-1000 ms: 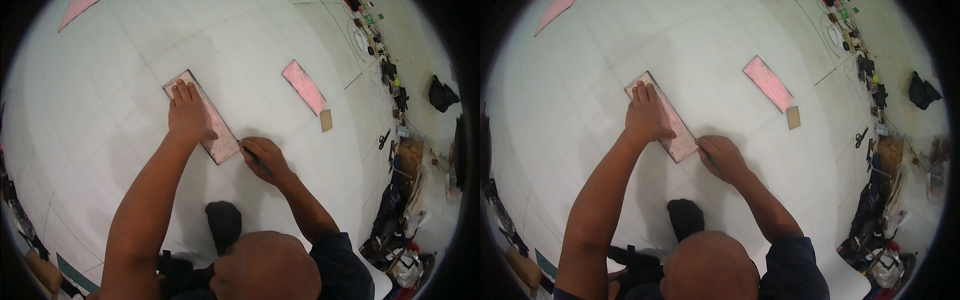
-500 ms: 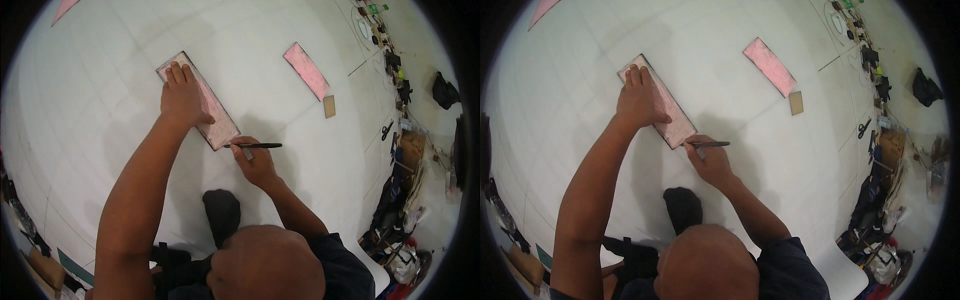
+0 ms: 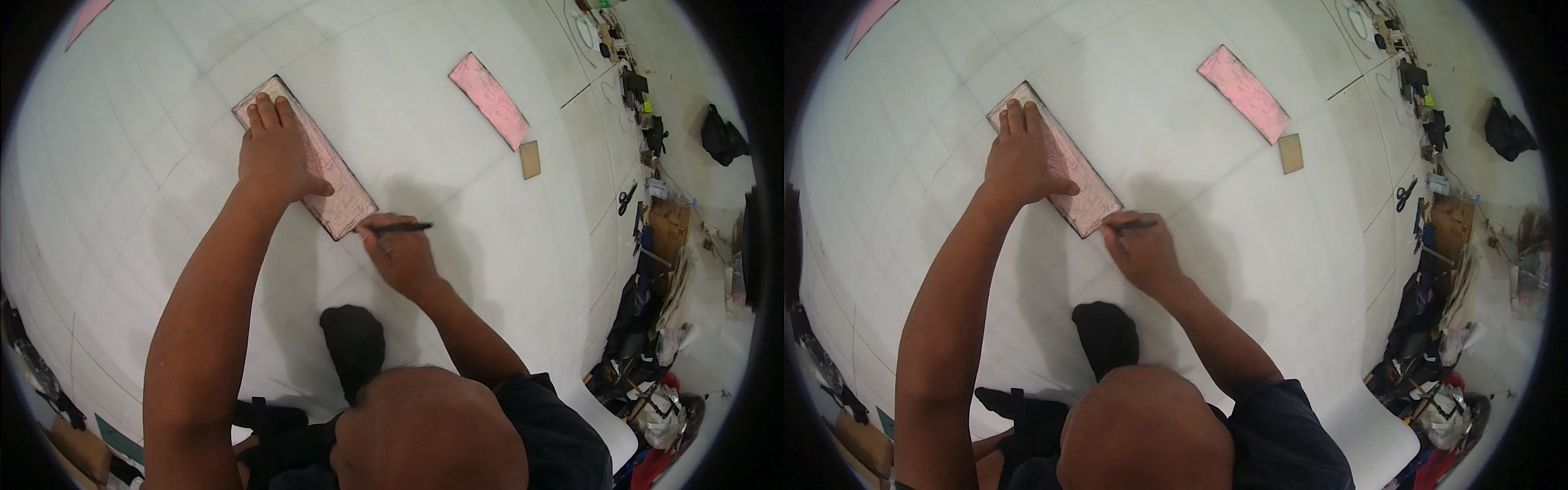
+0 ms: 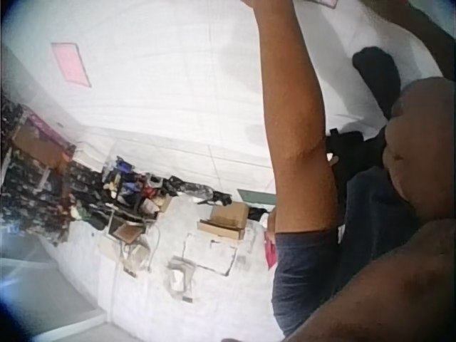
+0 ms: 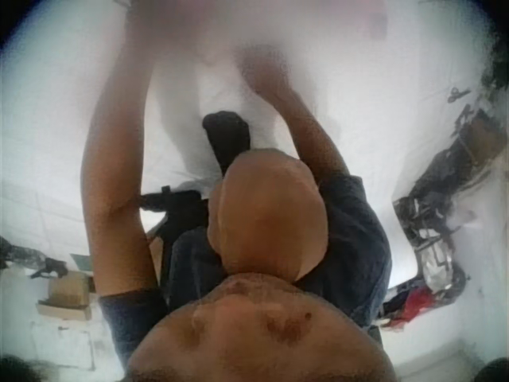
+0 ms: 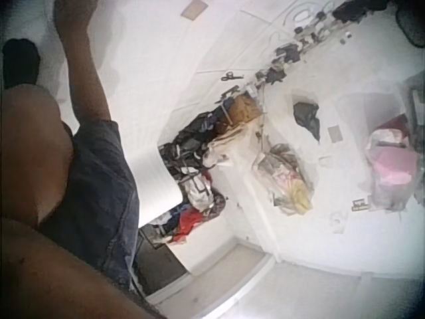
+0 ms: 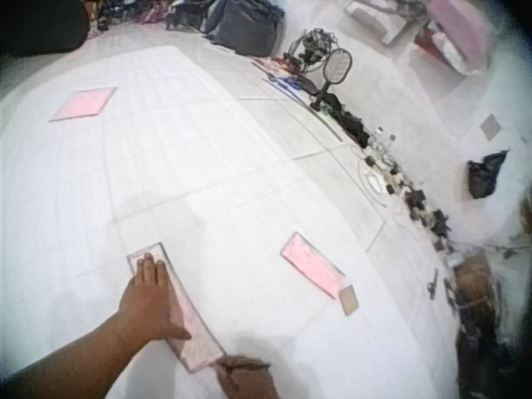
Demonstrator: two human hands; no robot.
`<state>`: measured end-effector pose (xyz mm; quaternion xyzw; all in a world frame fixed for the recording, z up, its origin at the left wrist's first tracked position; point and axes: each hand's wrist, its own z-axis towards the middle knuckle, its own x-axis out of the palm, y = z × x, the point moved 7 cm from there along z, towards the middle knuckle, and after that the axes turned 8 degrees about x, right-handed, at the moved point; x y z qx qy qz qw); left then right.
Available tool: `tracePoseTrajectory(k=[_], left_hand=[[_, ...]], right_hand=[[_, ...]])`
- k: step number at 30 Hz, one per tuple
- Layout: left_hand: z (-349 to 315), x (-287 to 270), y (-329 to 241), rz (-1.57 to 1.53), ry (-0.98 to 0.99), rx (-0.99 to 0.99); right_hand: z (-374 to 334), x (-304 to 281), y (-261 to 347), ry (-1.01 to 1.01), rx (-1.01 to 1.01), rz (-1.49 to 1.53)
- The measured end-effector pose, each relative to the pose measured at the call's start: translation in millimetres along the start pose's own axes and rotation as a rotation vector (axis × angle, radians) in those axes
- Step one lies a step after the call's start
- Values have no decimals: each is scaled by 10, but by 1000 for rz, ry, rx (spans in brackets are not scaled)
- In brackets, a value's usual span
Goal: The person marks a piece of pink fabric using a pen, tracing along the edges and drawing lines on the surface.
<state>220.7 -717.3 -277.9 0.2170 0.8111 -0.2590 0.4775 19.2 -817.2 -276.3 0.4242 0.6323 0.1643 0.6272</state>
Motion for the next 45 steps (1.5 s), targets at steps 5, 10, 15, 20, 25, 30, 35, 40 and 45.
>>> tracePoseTrajectory(k=[5, 10, 15, 20, 25, 30, 35, 40, 45], left_hand=[[6, -8, -16, 13, 37, -18], [-5, -11, -27, 30, 56, -27], [-2, -5, -13, 18, 59, -33], [-53, 15, 39, -23, -25, -2], [-231, 163, 155, -238, -246, 149], [-522, 407, 289, -125, -367, 191], [-381, 420, 97, -61, -430, 201], [2, 344, -200, -74, -465, 220], [67, 210, -171, -52, -468, 213]], right_hand=[[92, -221, -262, -94, 147, 32], [68, -305, -264, -184, 202, 103], [113, -398, -397, -299, 281, 351], [542, -881, -537, -531, 24, -292], [944, -1270, -1082, -529, 91, -512], [893, -1648, -1472, -590, 294, -600], [644, -1453, -1170, -645, 191, -330], [480, -410, -362, -247, -101, -269], [384, -197, -293, -273, -80, -300]])
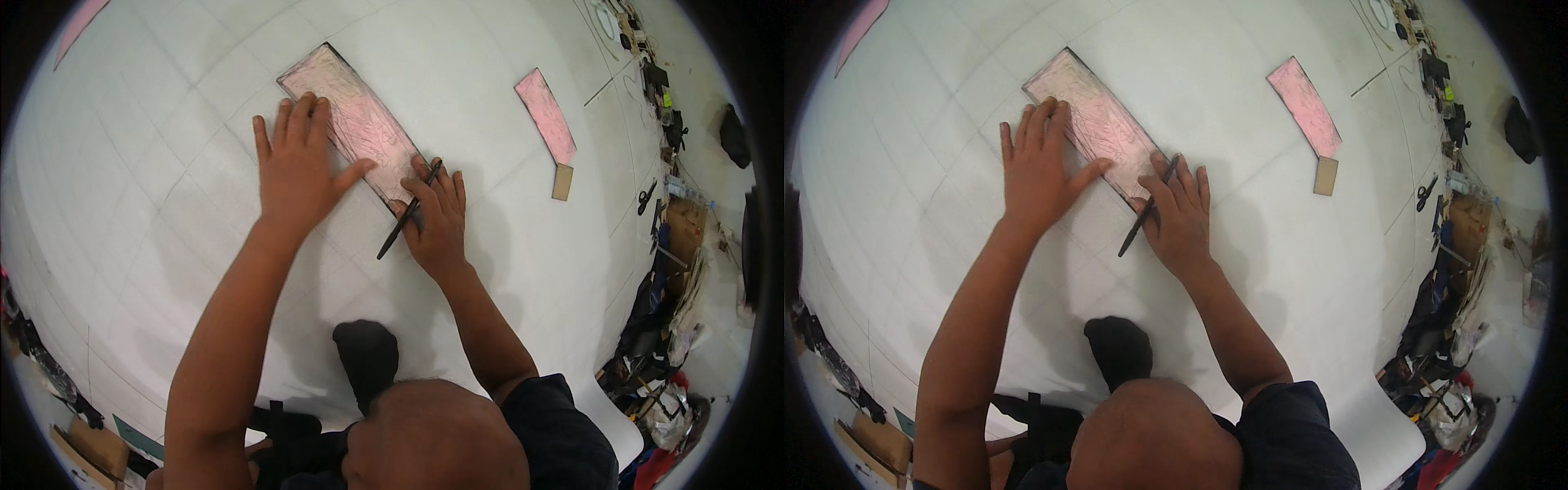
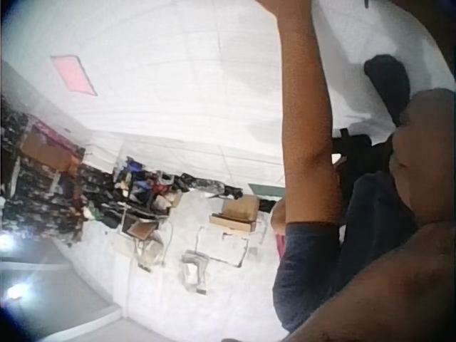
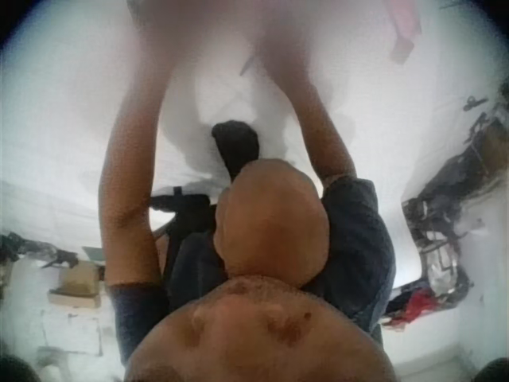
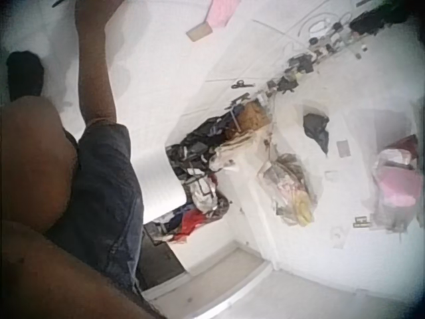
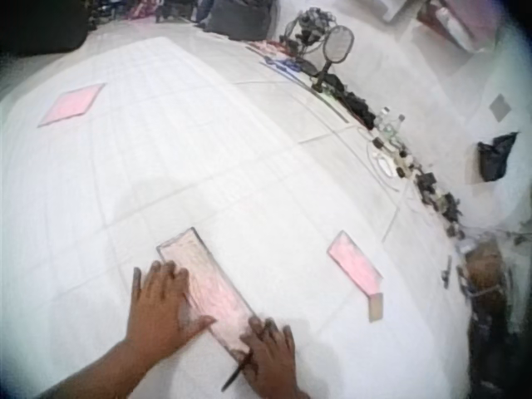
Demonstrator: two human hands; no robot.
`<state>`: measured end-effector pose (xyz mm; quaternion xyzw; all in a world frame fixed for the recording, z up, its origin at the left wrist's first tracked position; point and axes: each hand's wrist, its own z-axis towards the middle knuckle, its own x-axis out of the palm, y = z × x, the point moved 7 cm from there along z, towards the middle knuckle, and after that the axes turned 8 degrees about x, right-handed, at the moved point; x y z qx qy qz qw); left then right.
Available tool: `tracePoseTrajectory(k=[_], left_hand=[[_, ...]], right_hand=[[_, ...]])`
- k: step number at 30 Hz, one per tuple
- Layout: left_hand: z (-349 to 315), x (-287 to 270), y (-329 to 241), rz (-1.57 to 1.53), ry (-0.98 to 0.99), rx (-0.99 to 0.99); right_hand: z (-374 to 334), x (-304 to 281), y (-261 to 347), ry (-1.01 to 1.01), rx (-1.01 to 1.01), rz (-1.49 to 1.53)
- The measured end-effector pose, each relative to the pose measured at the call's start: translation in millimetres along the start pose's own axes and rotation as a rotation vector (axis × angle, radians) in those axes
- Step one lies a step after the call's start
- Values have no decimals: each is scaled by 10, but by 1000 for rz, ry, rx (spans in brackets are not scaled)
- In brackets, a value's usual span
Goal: The person marks a piece of pink fabric using a pen, tracing along the edges and drawing lines on the surface.
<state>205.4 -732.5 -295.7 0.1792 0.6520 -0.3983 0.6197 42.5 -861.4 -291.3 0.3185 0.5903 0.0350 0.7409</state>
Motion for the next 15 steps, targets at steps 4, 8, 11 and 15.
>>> tracePoseTrajectory(k=[4, 8, 11, 15], left_hand=[[34, -55, 188, 12, -32, 13], [33, -75, 233, -46, -39, -21], [27, -103, 237, -14, -88, -1], [43, -121, 252, -73, -77, -8]], right_hand=[[6, 28, -5, 10, -8, -24], [6, 55, 4, 8, -17, -42], [1, 65, -3, 13, -8, -36], [11, 51, 0, 13, -11, -26]])
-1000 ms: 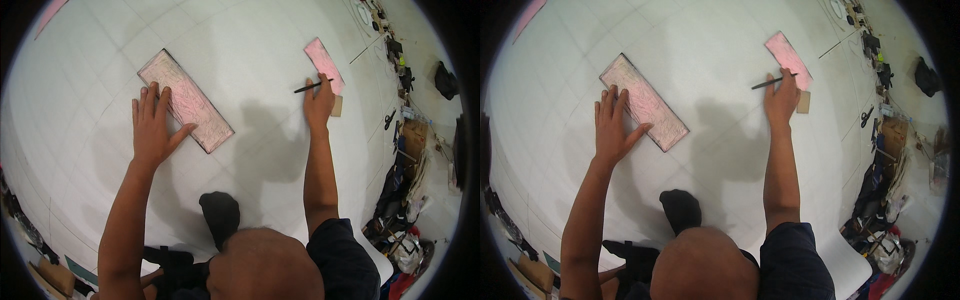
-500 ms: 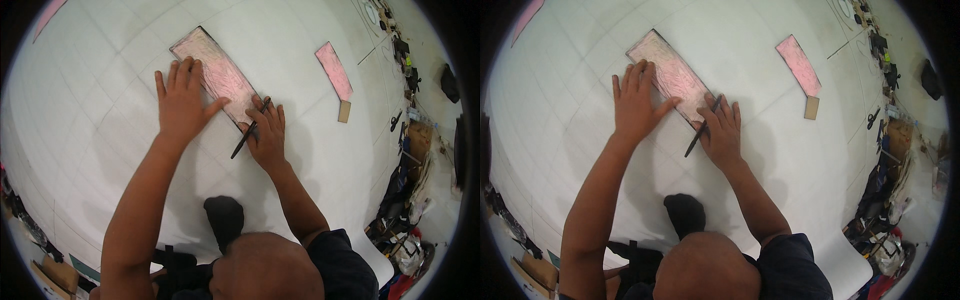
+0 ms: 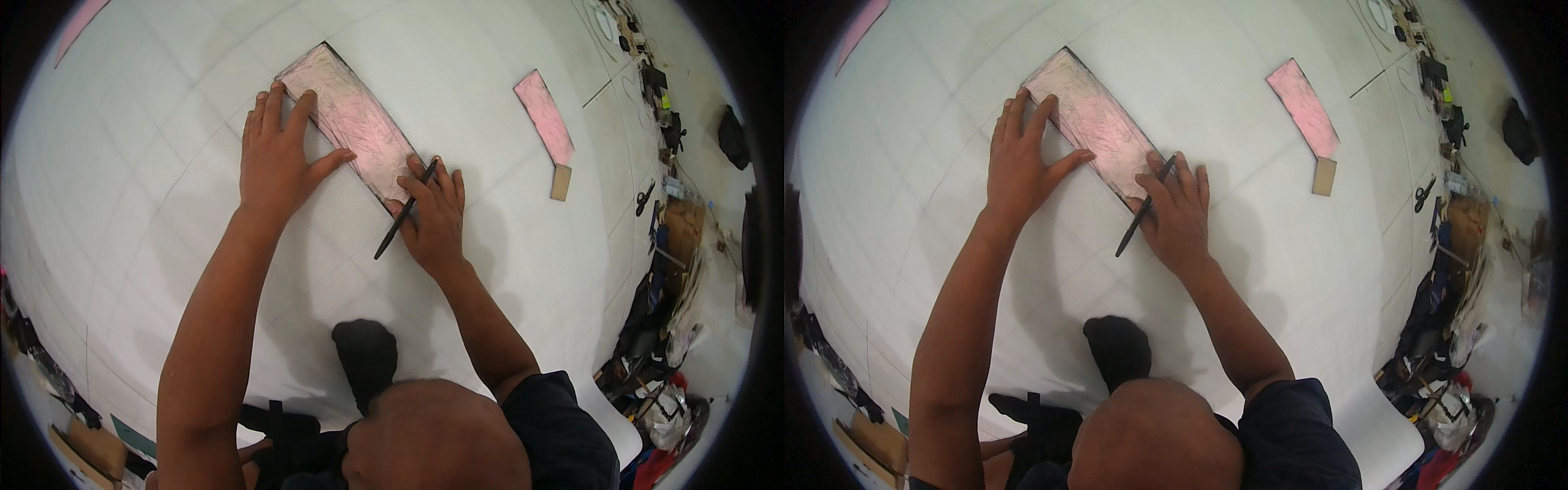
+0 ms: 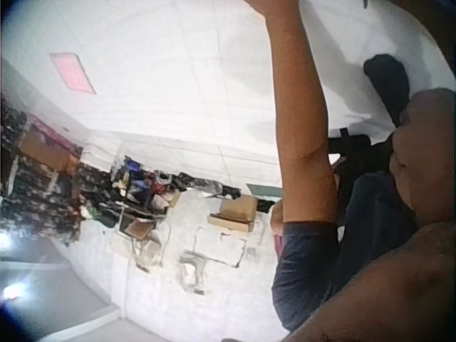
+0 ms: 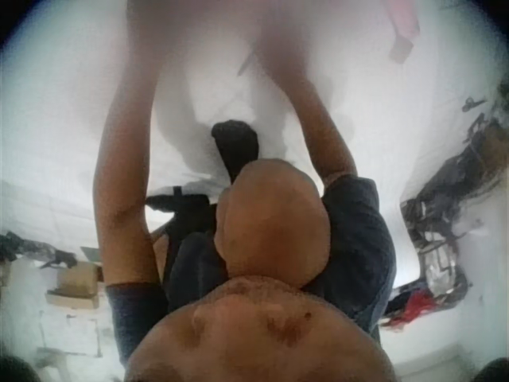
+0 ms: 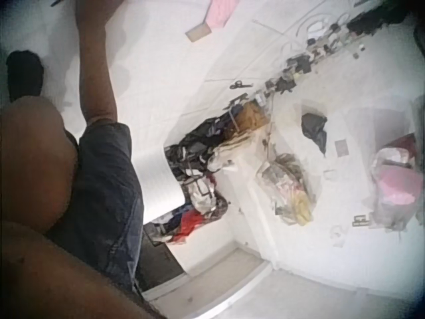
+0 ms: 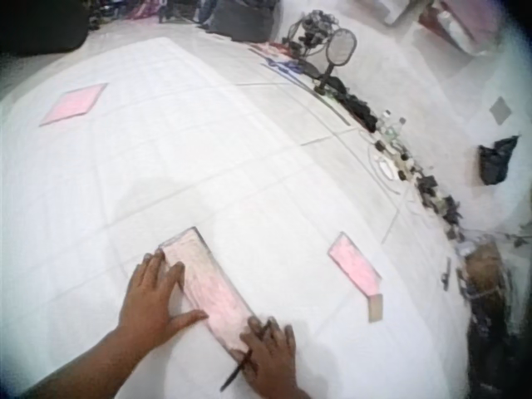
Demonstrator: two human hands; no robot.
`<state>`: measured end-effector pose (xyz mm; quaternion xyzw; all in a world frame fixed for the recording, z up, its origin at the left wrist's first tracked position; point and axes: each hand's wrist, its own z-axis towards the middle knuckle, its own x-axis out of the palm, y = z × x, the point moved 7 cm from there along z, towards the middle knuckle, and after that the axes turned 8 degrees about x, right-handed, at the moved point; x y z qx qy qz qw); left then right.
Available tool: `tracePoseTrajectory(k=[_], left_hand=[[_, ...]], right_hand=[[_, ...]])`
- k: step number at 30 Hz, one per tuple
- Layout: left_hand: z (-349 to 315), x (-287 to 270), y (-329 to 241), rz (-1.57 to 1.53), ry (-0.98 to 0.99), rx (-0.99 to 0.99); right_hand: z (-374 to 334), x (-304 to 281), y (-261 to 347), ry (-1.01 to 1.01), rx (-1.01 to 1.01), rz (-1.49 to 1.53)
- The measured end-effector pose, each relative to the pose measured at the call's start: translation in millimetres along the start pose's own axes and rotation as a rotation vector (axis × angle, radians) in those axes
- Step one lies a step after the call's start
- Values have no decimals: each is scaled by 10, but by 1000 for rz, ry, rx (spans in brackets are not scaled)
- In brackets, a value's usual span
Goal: The person marks a piece of pink fabric using a pen, tracing along the edges and drawing lines on the surface.
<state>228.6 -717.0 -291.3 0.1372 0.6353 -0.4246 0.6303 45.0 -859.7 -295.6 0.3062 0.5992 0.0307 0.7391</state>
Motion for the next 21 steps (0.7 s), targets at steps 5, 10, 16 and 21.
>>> tracePoseTrajectory(k=[5, 10, 16, 21], left_hand=[[5, 3, 19, 28, -24, -8], [-3, 45, 18, 41, -10, 20], [4, 51, 26, 6, 3, 3], [51, 34, 17, 7, 89, -41]], right_hand=[[-7, 11, -4, -9, -17, -11], [-6, 1, 7, -7, -24, -46], [-15, -3, 4, -25, -24, -30], [3, -34, -132, 48, 40, 64]])
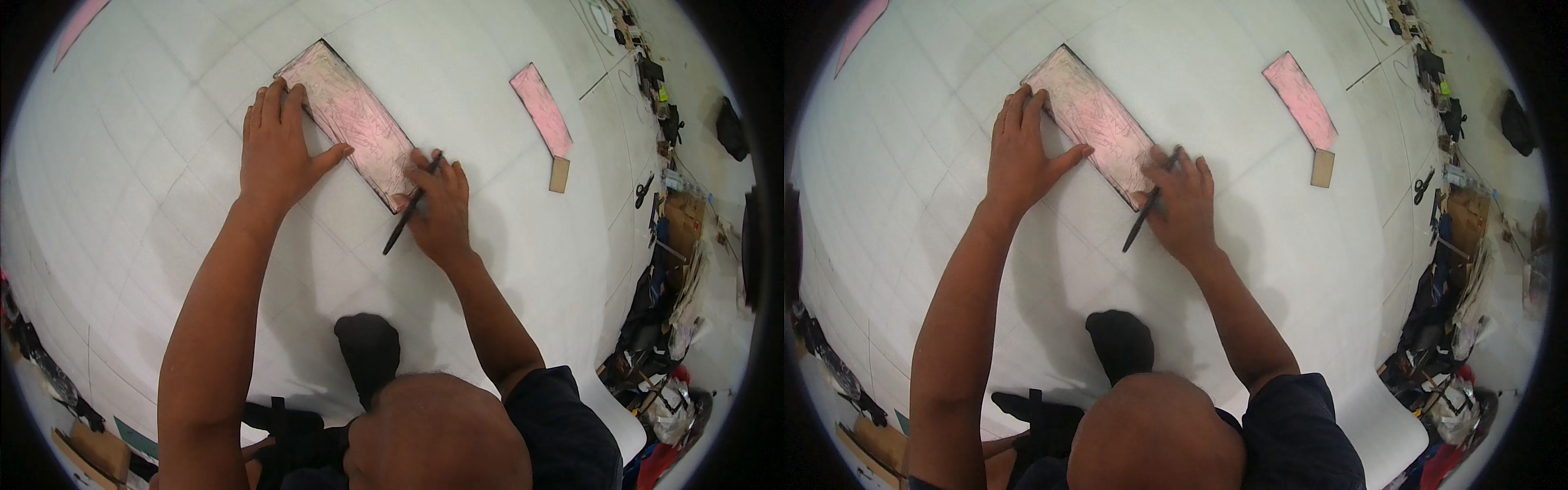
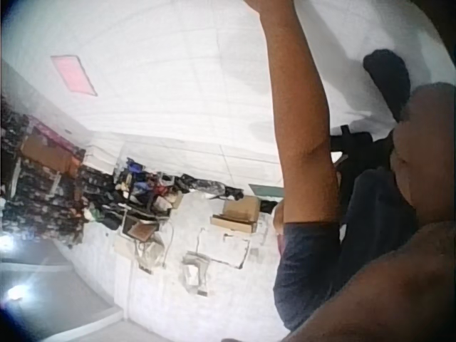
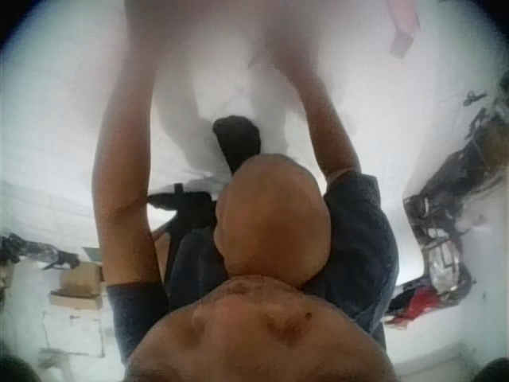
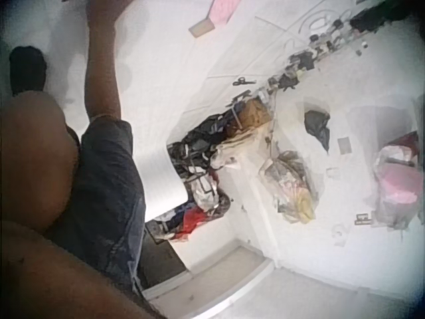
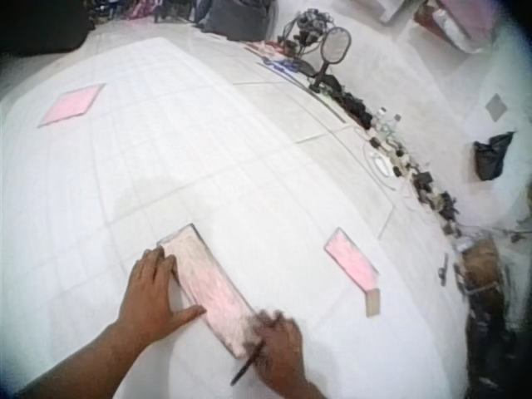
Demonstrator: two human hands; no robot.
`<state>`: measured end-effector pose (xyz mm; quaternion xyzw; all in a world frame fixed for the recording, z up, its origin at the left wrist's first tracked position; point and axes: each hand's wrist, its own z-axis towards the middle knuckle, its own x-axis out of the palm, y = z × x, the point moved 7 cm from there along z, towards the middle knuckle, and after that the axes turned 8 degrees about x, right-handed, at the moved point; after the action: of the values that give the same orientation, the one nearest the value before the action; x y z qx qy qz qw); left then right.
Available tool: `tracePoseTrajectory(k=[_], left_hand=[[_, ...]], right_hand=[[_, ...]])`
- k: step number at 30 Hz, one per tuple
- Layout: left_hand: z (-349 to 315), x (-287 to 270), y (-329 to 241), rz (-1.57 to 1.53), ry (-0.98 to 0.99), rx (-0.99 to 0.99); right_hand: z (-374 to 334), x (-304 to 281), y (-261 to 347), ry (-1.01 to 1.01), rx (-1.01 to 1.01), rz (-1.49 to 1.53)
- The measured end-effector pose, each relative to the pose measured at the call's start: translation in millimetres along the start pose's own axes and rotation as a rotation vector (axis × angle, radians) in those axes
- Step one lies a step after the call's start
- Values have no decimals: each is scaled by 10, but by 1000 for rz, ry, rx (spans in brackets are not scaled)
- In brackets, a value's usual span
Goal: The person marks a piece of pink fabric using a pen, tracing along the edges and drawing lines on the surface.
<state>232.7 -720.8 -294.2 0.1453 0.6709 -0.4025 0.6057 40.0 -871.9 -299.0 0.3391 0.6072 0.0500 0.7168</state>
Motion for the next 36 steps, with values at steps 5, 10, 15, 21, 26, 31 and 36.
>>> tracePoseTrajectory(k=[5, 10, 15, 21, 26, 31, 36], left_hand=[[7, -22, -75, 21, 67, -34], [31, -8, -105, 67, 107, -36], [28, -12, -90, 44, 94, -40], [53, -46, -161, 56, 138, -27], [121, -79, -264, 176, 205, 9], [312, 17, -369, 73, 319, 62], [358, 30, -384, 34, 341, 43]], right_hand=[[-30, -163, -216, -82, 59, -4], [-59, -141, -124, -53, 15, -68], [-81, -134, -125, -74, -14, -70], [-76, -132, -119, -78, -44, -67], [-72, -132, -125, -52, -10, -81], [-69, -120, -119, -80, -8, -72], [-69, -133, -109, -78, -1, -72]])
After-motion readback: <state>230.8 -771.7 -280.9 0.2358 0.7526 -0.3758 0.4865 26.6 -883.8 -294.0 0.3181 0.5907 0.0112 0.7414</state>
